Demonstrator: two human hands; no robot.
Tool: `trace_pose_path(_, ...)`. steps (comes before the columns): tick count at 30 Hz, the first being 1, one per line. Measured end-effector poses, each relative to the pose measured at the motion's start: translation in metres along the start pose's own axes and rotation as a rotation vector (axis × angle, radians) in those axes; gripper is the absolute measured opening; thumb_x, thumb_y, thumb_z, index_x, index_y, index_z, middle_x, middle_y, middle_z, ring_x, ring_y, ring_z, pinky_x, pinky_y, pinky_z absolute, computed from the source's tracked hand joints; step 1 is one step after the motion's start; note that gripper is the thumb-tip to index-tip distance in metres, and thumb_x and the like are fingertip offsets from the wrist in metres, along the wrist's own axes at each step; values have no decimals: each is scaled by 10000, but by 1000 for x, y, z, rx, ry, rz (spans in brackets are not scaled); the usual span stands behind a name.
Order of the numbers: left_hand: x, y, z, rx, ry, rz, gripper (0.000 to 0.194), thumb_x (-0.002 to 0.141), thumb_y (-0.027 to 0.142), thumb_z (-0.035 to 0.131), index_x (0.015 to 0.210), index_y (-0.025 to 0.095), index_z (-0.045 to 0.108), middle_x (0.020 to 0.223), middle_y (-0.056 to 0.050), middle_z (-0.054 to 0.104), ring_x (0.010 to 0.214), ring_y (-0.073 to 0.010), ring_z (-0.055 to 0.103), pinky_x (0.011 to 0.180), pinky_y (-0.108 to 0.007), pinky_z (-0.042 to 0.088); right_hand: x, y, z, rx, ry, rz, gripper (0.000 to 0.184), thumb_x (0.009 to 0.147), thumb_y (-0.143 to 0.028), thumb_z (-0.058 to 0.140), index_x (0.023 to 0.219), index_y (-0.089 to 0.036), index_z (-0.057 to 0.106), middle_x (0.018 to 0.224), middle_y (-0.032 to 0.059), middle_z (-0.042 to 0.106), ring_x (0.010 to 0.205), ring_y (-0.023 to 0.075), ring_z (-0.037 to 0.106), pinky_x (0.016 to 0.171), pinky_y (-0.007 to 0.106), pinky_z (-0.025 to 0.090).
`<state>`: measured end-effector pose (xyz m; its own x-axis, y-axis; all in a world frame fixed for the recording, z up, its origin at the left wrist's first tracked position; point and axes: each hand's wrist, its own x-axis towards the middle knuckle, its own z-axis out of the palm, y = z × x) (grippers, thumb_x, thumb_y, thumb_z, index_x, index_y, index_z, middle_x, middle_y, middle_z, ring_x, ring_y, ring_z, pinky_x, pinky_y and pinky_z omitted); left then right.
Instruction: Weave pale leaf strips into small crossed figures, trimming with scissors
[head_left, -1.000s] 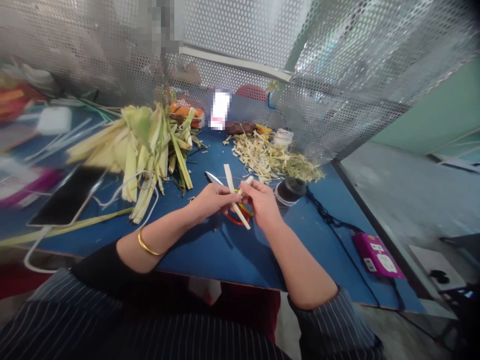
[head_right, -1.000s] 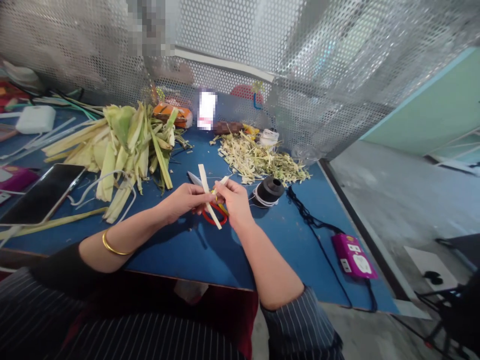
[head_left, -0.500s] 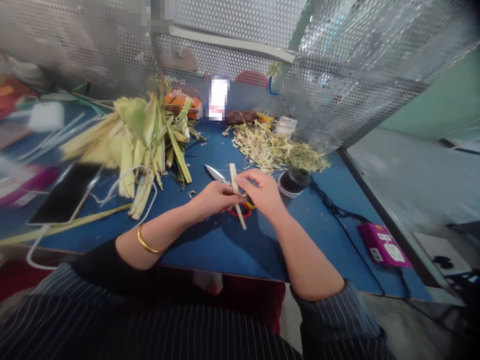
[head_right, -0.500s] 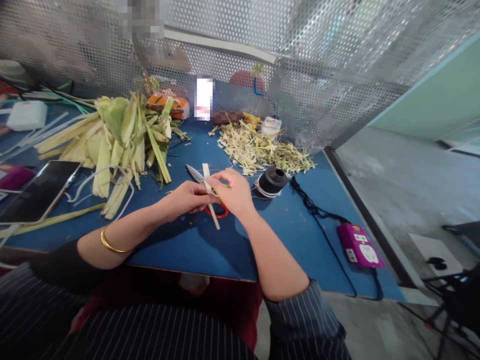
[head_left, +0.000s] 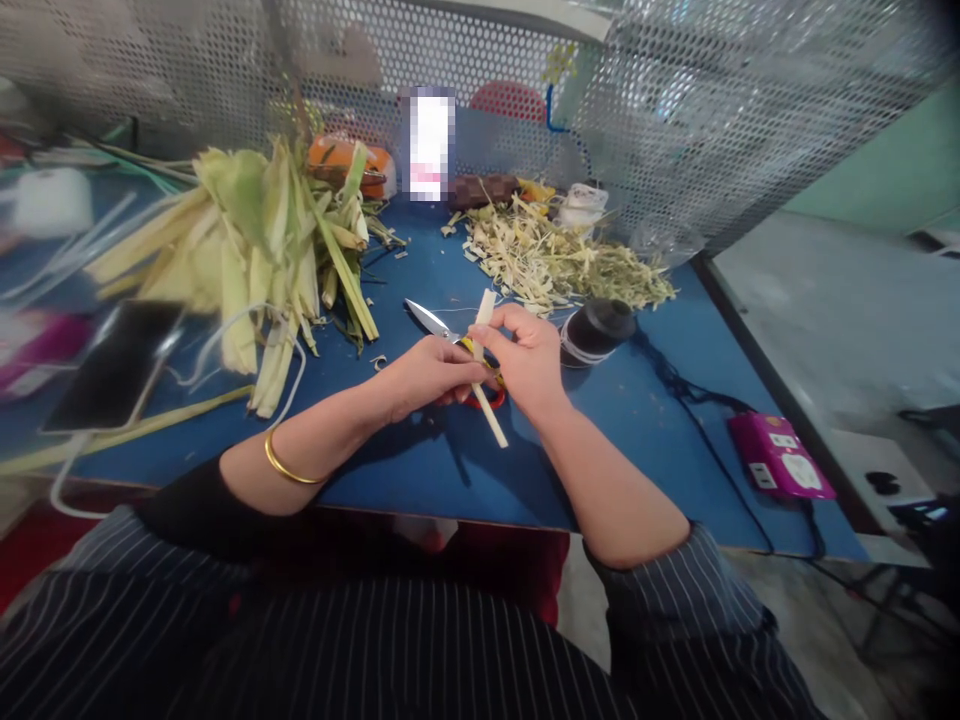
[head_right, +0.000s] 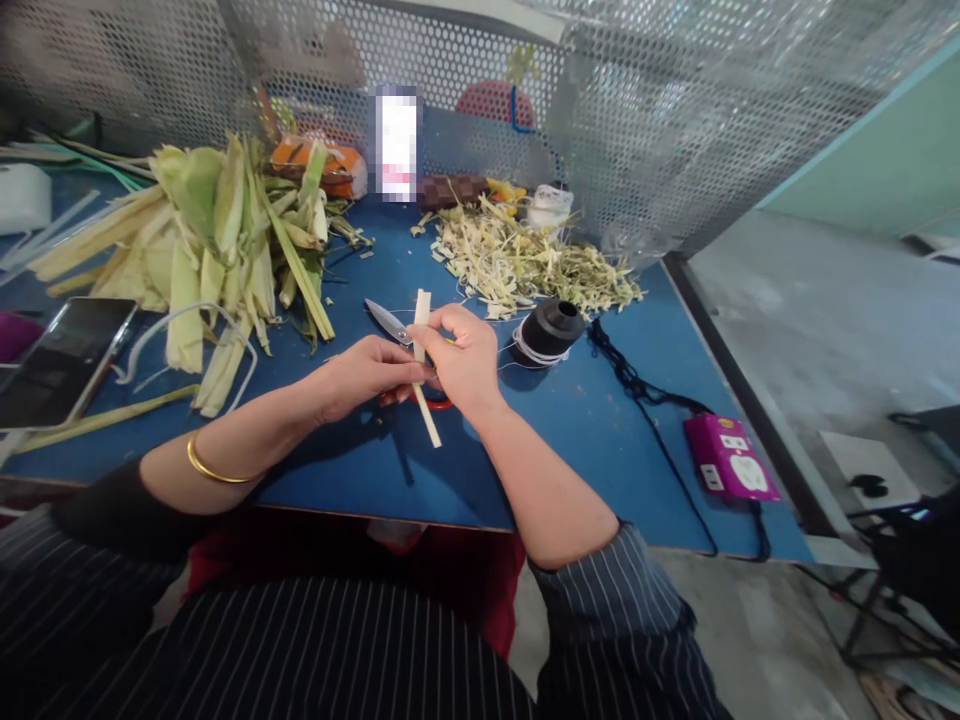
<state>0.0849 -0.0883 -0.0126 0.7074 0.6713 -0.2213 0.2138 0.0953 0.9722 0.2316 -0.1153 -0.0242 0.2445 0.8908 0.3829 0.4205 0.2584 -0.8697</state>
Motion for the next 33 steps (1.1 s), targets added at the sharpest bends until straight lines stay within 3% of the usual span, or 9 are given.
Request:
trace_pose_path(3, 0, 0, 0, -89, 25, 2, 222, 802, 324, 631, 674, 154, 696, 516, 4, 527, 448, -58, 429, 447, -204, 311, 5, 5, -2, 101, 68, 82, 167, 748, -369, 665, 756, -205, 638, 786, 0, 626, 728, 131, 556, 696, 283, 450)
trace_pose_path(6, 0, 2, -3, -182, 63, -23, 291, 835, 408, 595, 773, 147, 708, 571, -10, 574, 452, -54, 445, 440, -199, 313, 10, 10, -6, 236, 209, 240, 322, 720, -491, 675, 888, -218, 640, 830, 4, 627, 716, 121, 564, 638, 260, 448)
trace_pose_path(9, 2, 2, -6, -212, 108, -32, 361, 848, 448, 565, 716, 131, 677, 603, -31, 608, 449, -54, 462, 434, -203, 323, 10, 10, -8, 340, 58, 382, 360, 743, -558, 632, 818, -206, 650, 646, -28, 551, 538, 90, 478, 523, 247, 392)
trace_pose_path(11, 3, 1, -8, -183, 130, -24, 353, 812, 447, 609, 660, 133, 656, 586, -30, 612, 445, -58, 466, 434, -206, 330, 7, 8, -7, 390, -118, 402, 324, 750, -523, 645, 766, -200, 657, 567, -40, 511, 486, 82, 437, 497, 250, 369)
trace_pose_path(13, 3, 1, -8, -133, 157, -25, 305, 768, 411, 660, 636, 136, 657, 558, -26, 608, 437, -62, 460, 436, -211, 337, 4, 6, -5, 407, -174, 397, 264, 742, -460, 673, 720, -199, 646, 549, -38, 520, 483, 83, 447, 492, 249, 367)
trace_pose_path(21, 1, 3, -1, -104, 114, -5, 256, 744, 280, 678, 552, 113, 649, 489, -25, 578, 423, -66, 471, 459, -217, 372, 4, 7, 0, 392, 15, 357, 214, 719, -381, 690, 638, -201, 606, 524, -44, 497, 461, 76, 435, 481, 239, 387)
trace_pose_path(25, 1, 3, -8, -295, 155, 2, 265, 759, 362, 689, 763, 99, 714, 603, -45, 654, 505, -93, 563, 509, -219, 438, 10, 10, -6, 519, 6, 364, 229, 741, -421, 673, 771, -196, 644, 622, -24, 582, 530, 88, 537, 534, 238, 438)
trace_pose_path(29, 3, 5, -19, -489, 185, 108, 307, 724, 301, 738, 967, 114, 716, 803, -70, 722, 718, -133, 656, 701, -253, 512, 10, 15, -3, 578, 153, 442, 223, 719, -377, 687, 812, -186, 619, 686, -16, 621, 557, 86, 567, 545, 228, 453)
trace_pose_path(33, 6, 6, -24, -558, 258, 188, 244, 716, 233, 737, 928, 113, 723, 824, -68, 728, 755, -132, 657, 761, -267, 514, 1, 10, 8, 611, -32, 514, 201, 675, -337, 715, 724, -173, 609, 656, -7, 622, 590, 106, 587, 596, 250, 476)
